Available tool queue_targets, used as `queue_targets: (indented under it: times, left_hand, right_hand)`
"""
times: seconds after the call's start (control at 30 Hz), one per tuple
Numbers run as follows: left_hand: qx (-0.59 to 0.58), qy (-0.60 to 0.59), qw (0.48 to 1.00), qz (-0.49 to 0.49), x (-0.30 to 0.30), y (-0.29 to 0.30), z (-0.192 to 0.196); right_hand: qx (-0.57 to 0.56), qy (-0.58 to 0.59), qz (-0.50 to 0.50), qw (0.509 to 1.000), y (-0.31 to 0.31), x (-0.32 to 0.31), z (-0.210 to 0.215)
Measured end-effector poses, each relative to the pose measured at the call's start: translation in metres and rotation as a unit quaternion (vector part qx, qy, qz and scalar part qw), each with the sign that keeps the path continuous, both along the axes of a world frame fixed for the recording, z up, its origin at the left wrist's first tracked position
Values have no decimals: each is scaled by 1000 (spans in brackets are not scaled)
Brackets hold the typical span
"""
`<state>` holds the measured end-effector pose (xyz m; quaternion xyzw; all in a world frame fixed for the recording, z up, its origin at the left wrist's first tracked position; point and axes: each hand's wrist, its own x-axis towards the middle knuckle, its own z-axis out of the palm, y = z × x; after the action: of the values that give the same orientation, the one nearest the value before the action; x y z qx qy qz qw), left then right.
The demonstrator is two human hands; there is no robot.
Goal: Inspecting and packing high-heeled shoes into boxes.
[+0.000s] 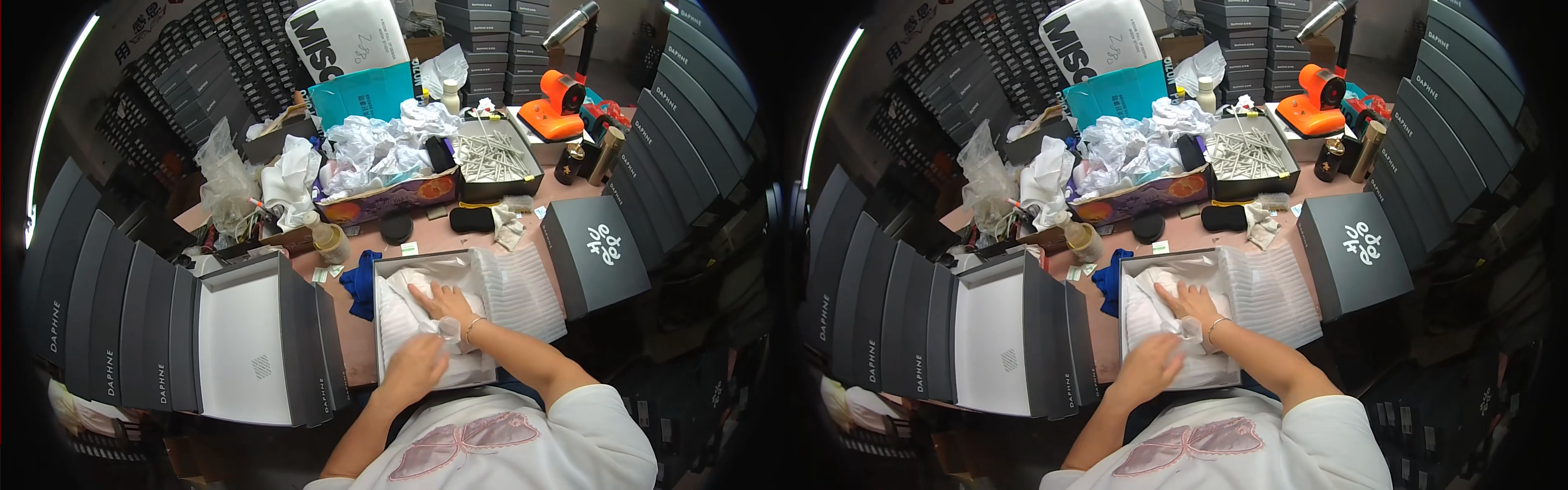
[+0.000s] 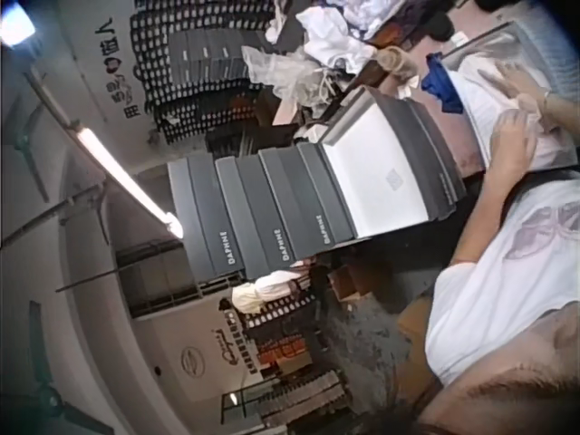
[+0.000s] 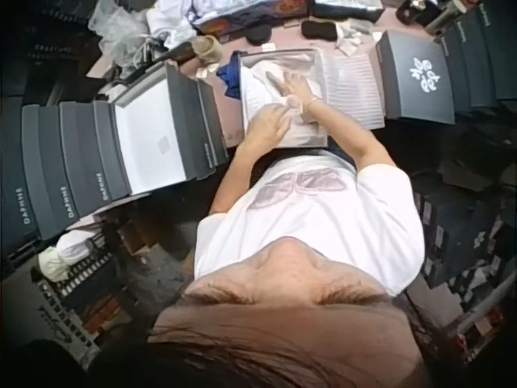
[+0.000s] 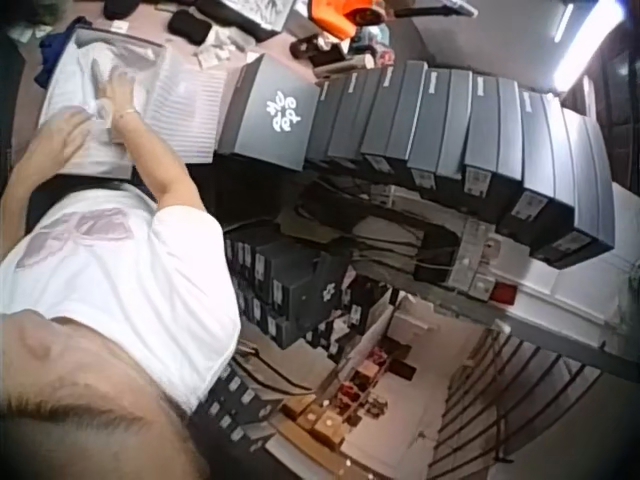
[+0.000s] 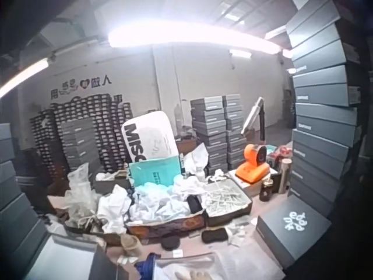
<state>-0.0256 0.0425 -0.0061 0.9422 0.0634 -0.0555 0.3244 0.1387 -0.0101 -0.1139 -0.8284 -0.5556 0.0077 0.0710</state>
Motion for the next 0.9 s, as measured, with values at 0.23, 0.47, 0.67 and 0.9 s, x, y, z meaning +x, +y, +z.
queue_targets:
  times: [0.23, 0.47, 0.67, 0.9]
  left_hand:
    - [157, -42, 984, -69, 20, 17, -90]
    - [219, 118, 955, -160, 61, 6, -96]
    - [-43, -178, 981, 58, -1, 7, -22]
    - [-115, -331, 936, -28, -24, -36, 52]
  right_hand:
    - [235, 232, -32, 943, -75, 15, 54]
    - [-75, 571, -148, 804, -226, -6, -18]
    - [314, 354, -258, 842, -143, 6, -43]
    - [44, 148, 156, 975, -21, -25, 27]
